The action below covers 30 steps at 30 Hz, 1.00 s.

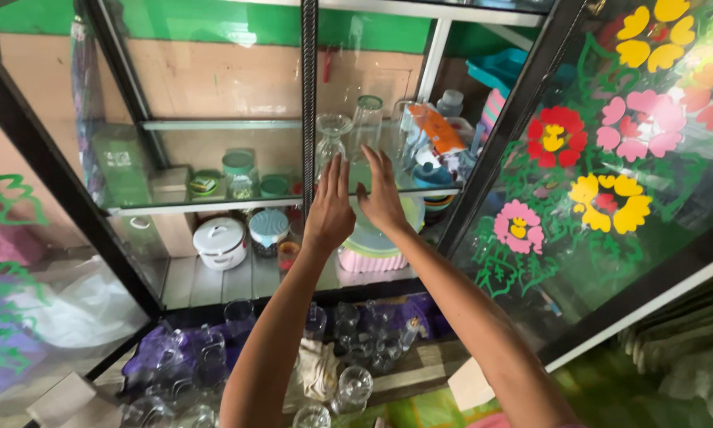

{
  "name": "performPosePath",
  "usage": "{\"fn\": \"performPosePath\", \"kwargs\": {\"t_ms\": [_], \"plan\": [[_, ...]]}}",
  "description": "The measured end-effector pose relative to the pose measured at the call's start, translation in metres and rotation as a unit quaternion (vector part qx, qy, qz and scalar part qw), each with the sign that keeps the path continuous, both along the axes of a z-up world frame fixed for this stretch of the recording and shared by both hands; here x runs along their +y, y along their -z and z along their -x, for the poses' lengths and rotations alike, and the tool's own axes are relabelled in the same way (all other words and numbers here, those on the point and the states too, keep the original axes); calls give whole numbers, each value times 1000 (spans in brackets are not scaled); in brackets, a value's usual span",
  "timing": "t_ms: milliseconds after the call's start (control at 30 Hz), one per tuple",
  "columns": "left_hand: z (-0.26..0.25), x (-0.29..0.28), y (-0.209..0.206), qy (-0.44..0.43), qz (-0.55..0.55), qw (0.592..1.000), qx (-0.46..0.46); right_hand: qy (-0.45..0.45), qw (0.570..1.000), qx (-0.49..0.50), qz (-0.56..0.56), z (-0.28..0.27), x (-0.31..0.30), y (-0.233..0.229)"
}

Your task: The person wipes and cleans various glass cups, bowls, and jars by hand using a yellow cloth while they are stored in a display cabinet.

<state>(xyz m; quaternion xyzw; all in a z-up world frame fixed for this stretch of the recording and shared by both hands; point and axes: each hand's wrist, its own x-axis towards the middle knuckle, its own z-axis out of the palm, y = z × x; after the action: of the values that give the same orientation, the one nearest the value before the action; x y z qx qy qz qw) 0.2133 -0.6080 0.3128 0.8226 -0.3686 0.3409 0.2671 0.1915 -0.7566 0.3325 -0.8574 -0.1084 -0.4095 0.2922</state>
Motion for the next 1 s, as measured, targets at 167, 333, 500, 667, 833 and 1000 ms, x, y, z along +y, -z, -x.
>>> {"fn": "performPosePath", "kwargs": {"t_ms": [167,333,500,667,833,1000], "plan": [[-35,-34,-17,-13,57,998,-32,-50,997,-45,31,-51,-18,-2],[-61,-46,-28,-109,83,990,37,-85,995,-41,-9,-87,-19,-4],[-91,-53,-30,-217,-156,961,70,-117,990,-81,11,-117,-24,-7],[-122,-65,-1,-186,-9,982,36,-104,988,-3,-110,-138,-18,1],[-107,-63,-16,-96,41,976,191,-275,896,27,-348,-152,-22,12],[-54,-55,-48,-14,124,973,196,-352,780,27,-517,-107,-24,-1]]}}
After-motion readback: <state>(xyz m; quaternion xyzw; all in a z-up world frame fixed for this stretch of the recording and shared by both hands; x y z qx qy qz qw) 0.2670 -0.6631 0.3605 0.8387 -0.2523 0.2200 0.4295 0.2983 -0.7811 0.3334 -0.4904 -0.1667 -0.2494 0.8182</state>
